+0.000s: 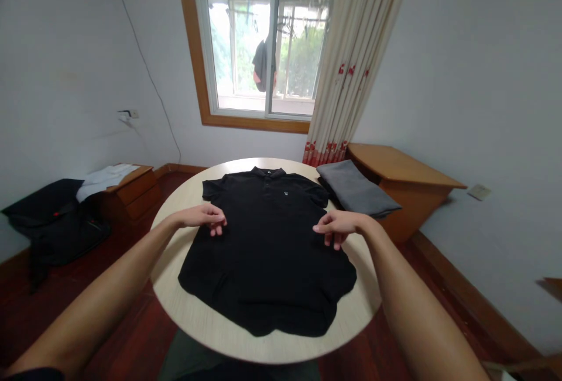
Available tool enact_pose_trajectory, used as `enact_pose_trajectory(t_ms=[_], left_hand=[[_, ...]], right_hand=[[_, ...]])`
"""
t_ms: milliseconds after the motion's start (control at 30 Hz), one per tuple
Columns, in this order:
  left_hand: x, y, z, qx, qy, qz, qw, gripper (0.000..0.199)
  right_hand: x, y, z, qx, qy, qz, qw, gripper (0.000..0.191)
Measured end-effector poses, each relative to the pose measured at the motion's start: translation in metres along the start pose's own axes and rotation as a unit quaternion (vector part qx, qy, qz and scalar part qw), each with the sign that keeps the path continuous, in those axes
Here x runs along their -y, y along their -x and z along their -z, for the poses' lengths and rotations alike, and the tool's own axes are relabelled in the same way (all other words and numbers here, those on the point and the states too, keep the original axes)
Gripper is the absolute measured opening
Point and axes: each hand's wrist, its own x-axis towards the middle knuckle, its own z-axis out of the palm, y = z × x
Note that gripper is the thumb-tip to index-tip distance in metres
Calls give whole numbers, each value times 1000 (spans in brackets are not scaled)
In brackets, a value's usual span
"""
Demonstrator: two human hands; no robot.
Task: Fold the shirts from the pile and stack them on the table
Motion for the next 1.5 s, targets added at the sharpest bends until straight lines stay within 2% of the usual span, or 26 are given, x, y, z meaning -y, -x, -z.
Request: enact_pose_trajectory(t_ms=[67, 133, 167, 200, 267, 400, 467, 567, 667, 767, 833, 933, 1033, 1133, 1233, 1333, 1400, 1500], left_hand=[[-2, -29, -17, -100, -128, 12, 987, 49], [-4, -54, -36, -188, -272, 41, 943, 46], [-5, -63, -45, -209, -323, 58, 921, 48], [-5, -70, -55, -224, -355, 76, 904, 52], [-3, -76, -70, -235, -378, 106, 889, 58], [13, -66, -87, -247, -393, 98, 880, 57], [22, -55, -90, -245, -400, 76, 880, 57], [30, -39, -92, -226, -403, 63, 885, 60], [31, -27, -94, -209, -404, 71, 888, 63], [26, -21, -92, -180, -399, 85, 895, 66], [22, -24, -85, -178, -401, 89, 894, 65], [20, -40, -67, -229, -420, 84, 874, 62], [30, -65, -37, -279, -433, 102, 851, 60], [53, -85, 1, -298, -420, 134, 847, 63], [78, -93, 36, -298, -399, 172, 850, 68], [93, -94, 58, -295, -392, 215, 845, 78], [96, -93, 67, -303, -389, 253, 832, 86], [88, -98, 77, -310, -367, 328, 813, 97]], right_hand=[[11, -31, -2, -51, 58, -5, 997, 54], [22, -60, -6, -133, 144, 4, 981, 42], [28, -73, -10, -180, 200, 17, 963, 35], [32, -84, -14, -224, 248, 27, 942, 31], [36, -100, -27, -309, 294, 30, 904, 36], [22, -113, -56, -406, 290, 26, 866, 48], [7, -115, -67, -427, 289, 33, 856, 49], [-8, -111, -80, -425, 297, 28, 854, 53], [-8, -102, -88, -400, 329, 16, 855, 56], [2, -93, -85, -357, 346, 4, 868, 56], [10, -90, -76, -344, 345, -1, 873, 55], [18, -97, -55, -382, 341, 6, 859, 53], [19, -116, -30, -408, 336, 7, 849, 52], [12, -137, -6, -407, 341, -2, 847, 55], [1, -155, 15, -400, 330, -41, 854, 60], [-9, -166, 29, -383, 305, -92, 867, 67], [-11, -171, 33, -379, 289, -127, 870, 72], [-3, -175, 33, -370, 268, -180, 871, 74]])
